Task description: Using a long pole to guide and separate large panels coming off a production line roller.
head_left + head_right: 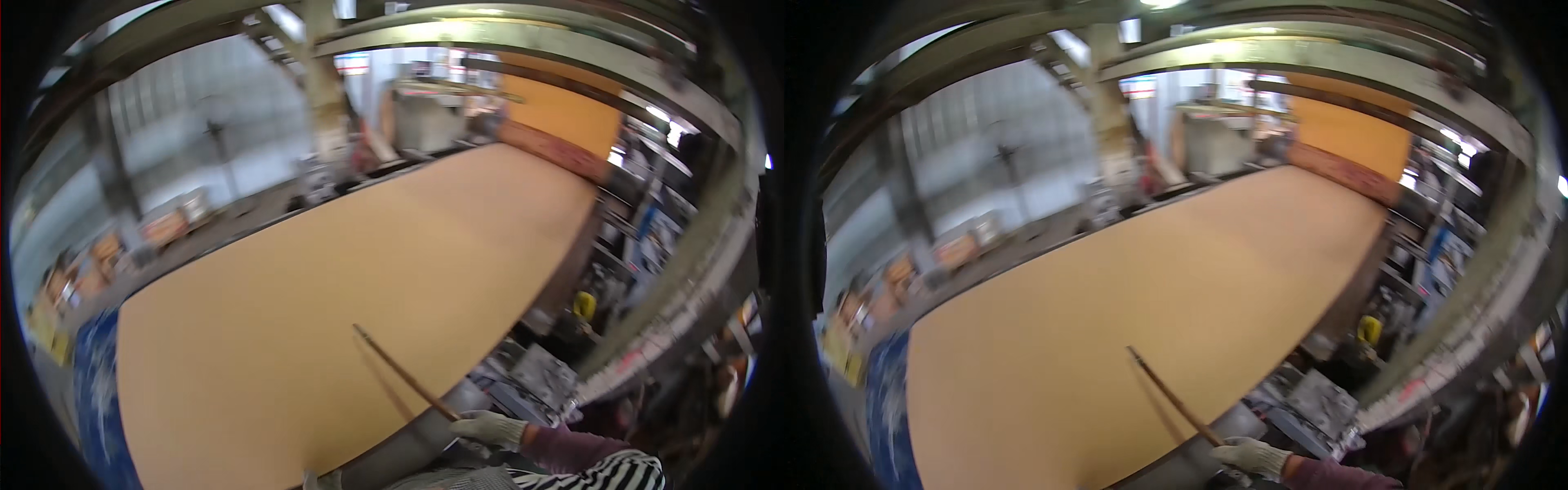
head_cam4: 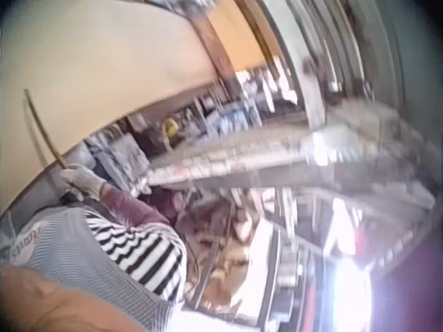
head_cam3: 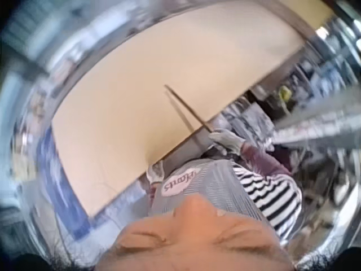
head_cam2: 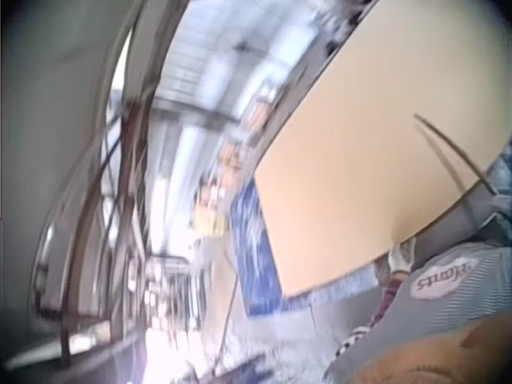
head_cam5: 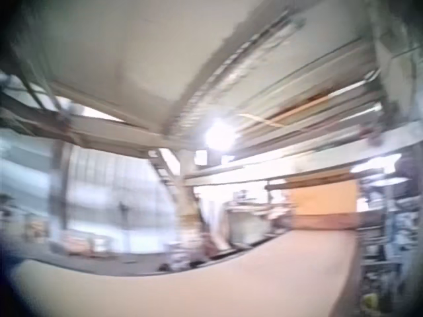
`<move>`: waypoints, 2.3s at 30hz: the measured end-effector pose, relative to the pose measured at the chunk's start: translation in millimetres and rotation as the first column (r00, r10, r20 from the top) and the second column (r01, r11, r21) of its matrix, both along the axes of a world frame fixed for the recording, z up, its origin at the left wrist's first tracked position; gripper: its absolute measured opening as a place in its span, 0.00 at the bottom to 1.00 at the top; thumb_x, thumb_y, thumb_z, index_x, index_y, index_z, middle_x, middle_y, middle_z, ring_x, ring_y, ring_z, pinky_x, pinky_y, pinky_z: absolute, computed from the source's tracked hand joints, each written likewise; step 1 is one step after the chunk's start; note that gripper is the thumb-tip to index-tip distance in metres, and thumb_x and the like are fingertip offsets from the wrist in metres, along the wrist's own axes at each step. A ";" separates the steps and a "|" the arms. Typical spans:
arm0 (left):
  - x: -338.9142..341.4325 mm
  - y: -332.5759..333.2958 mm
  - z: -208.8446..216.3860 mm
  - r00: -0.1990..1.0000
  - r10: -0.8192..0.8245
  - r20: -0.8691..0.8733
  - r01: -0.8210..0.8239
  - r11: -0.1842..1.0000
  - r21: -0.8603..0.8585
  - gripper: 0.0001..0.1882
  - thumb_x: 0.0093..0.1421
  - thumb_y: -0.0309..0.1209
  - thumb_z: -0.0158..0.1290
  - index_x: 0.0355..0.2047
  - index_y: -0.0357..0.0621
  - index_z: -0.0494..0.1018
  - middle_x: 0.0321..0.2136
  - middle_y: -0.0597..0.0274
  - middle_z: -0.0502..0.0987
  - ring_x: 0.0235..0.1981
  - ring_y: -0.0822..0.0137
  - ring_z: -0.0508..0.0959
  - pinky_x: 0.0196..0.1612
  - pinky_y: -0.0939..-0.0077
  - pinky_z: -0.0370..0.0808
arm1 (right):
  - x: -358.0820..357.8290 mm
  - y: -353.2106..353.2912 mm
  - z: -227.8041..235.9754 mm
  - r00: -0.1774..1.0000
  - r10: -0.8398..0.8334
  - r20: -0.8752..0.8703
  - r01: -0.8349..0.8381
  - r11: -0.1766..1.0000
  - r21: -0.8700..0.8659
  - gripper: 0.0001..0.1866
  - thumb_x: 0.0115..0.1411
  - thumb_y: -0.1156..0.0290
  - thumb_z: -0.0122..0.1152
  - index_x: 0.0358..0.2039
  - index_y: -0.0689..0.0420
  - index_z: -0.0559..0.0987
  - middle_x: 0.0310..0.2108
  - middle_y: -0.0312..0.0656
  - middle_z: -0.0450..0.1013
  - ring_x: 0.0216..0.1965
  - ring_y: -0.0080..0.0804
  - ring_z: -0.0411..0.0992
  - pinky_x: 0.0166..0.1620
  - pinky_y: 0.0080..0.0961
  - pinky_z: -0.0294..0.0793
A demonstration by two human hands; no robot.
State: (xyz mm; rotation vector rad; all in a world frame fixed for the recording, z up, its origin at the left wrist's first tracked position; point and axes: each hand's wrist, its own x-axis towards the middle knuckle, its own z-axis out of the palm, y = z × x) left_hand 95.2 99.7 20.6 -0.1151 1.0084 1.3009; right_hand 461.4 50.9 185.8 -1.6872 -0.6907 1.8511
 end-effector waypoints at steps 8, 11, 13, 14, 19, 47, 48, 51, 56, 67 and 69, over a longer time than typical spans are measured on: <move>25.8 61.9 -0.4 0.953 -0.294 -0.078 0.292 0.956 -0.039 0.07 0.60 0.33 0.57 0.34 0.44 0.78 0.29 0.65 0.80 0.31 0.64 0.79 0.32 0.69 0.77 | 32.6 -18.6 -2.8 0.982 -0.187 -0.001 0.187 0.980 0.074 0.15 0.65 0.58 0.55 0.32 0.59 0.72 0.18 0.32 0.67 0.14 0.19 0.66 0.18 0.20 0.67; 33.1 80.5 0.5 0.943 -0.316 -0.104 0.311 0.949 -0.059 0.07 0.60 0.33 0.57 0.34 0.44 0.78 0.28 0.65 0.80 0.30 0.64 0.79 0.31 0.70 0.77 | 37.1 13.1 7.5 0.964 -0.263 -0.042 0.265 0.961 0.075 0.17 0.64 0.57 0.54 0.36 0.60 0.71 0.25 0.35 0.70 0.18 0.20 0.68 0.19 0.20 0.67; 41.7 92.5 1.1 0.938 -0.327 -0.113 0.322 0.945 -0.064 0.06 0.60 0.33 0.57 0.33 0.44 0.78 0.28 0.65 0.79 0.30 0.64 0.79 0.30 0.70 0.76 | 51.5 31.6 -23.9 0.989 -0.144 0.026 0.138 0.978 0.159 0.18 0.65 0.56 0.53 0.37 0.60 0.70 0.27 0.36 0.70 0.19 0.21 0.68 0.18 0.21 0.66; 40.6 94.3 4.1 0.937 -0.326 -0.124 0.318 0.945 -0.076 0.06 0.60 0.33 0.57 0.33 0.44 0.78 0.27 0.65 0.79 0.29 0.65 0.78 0.30 0.70 0.76 | 55.1 45.0 -17.4 0.994 -0.109 0.021 0.106 0.988 0.112 0.18 0.65 0.56 0.53 0.37 0.60 0.70 0.26 0.36 0.69 0.19 0.21 0.68 0.18 0.21 0.65; 46.6 109.3 6.4 0.951 -0.265 -0.158 0.250 0.962 -0.107 0.06 0.59 0.33 0.57 0.32 0.44 0.78 0.26 0.65 0.79 0.28 0.65 0.78 0.28 0.72 0.76 | 95.5 112.7 -12.5 0.989 0.089 0.121 -0.097 0.993 0.060 0.18 0.66 0.54 0.51 0.39 0.59 0.71 0.21 0.33 0.67 0.19 0.20 0.66 0.18 0.22 0.64; -81.7 47.4 -36.5 0.952 -0.060 -0.301 -0.089 0.884 -0.458 0.08 0.59 0.33 0.58 0.26 0.45 0.77 0.20 0.66 0.76 0.19 0.70 0.75 0.19 0.78 0.71 | 94.3 577.3 -11.7 0.595 0.190 0.781 -0.348 0.937 0.038 0.26 0.66 0.61 0.43 0.66 0.39 0.63 0.20 0.39 0.70 0.15 0.32 0.67 0.19 0.32 0.69; -100.3 29.9 -34.3 0.948 -0.073 -0.310 -0.084 0.882 -0.464 0.08 0.59 0.33 0.58 0.26 0.45 0.77 0.20 0.66 0.76 0.18 0.70 0.75 0.19 0.78 0.71 | 88.6 532.4 -4.7 0.632 0.203 0.747 -0.367 0.929 0.057 0.28 0.67 0.62 0.44 0.67 0.38 0.61 0.16 0.37 0.65 0.12 0.28 0.64 0.15 0.30 0.65; -154.4 -4.2 -27.0 0.930 -0.091 -0.357 -0.074 0.903 -0.424 0.08 0.59 0.33 0.58 0.25 0.45 0.77 0.19 0.66 0.76 0.17 0.71 0.74 0.18 0.79 0.71 | 82.2 363.5 29.0 0.533 0.259 0.806 -0.536 0.840 0.085 0.24 0.67 0.60 0.43 0.64 0.42 0.66 0.20 0.41 0.71 0.16 0.32 0.69 0.23 0.33 0.72; -187.5 16.1 -10.2 0.857 -0.141 -0.495 -0.114 0.885 -0.451 0.14 0.60 0.34 0.57 0.17 0.46 0.73 0.11 0.70 0.69 0.09 0.78 0.63 0.10 0.85 0.58 | 26.5 -4.1 172.2 -0.016 0.526 0.850 -0.548 0.707 -0.448 0.20 0.63 0.51 0.51 0.57 0.29 0.74 0.30 0.44 0.78 0.30 0.48 0.79 0.35 0.41 0.78; -217.3 -8.4 -57.9 0.929 0.091 -0.358 -0.193 0.946 -0.262 0.14 0.63 0.38 0.53 0.27 0.41 0.74 0.12 0.66 0.68 0.10 0.75 0.64 0.12 0.83 0.62 | -26.5 -38.0 -28.7 0.684 -0.693 0.229 0.659 0.721 0.215 0.10 0.56 0.72 0.62 0.38 0.58 0.75 0.21 0.33 0.68 0.18 0.23 0.68 0.21 0.25 0.72; -270.8 -11.7 -86.8 0.968 -0.071 -0.243 -0.017 0.939 -0.343 0.14 0.65 0.38 0.51 0.29 0.40 0.74 0.13 0.65 0.69 0.11 0.73 0.65 0.14 0.80 0.65 | 2.2 1.6 -138.4 0.524 -0.847 0.084 0.739 0.502 0.449 0.07 0.55 0.69 0.65 0.31 0.55 0.76 0.21 0.34 0.69 0.18 0.24 0.67 0.21 0.29 0.70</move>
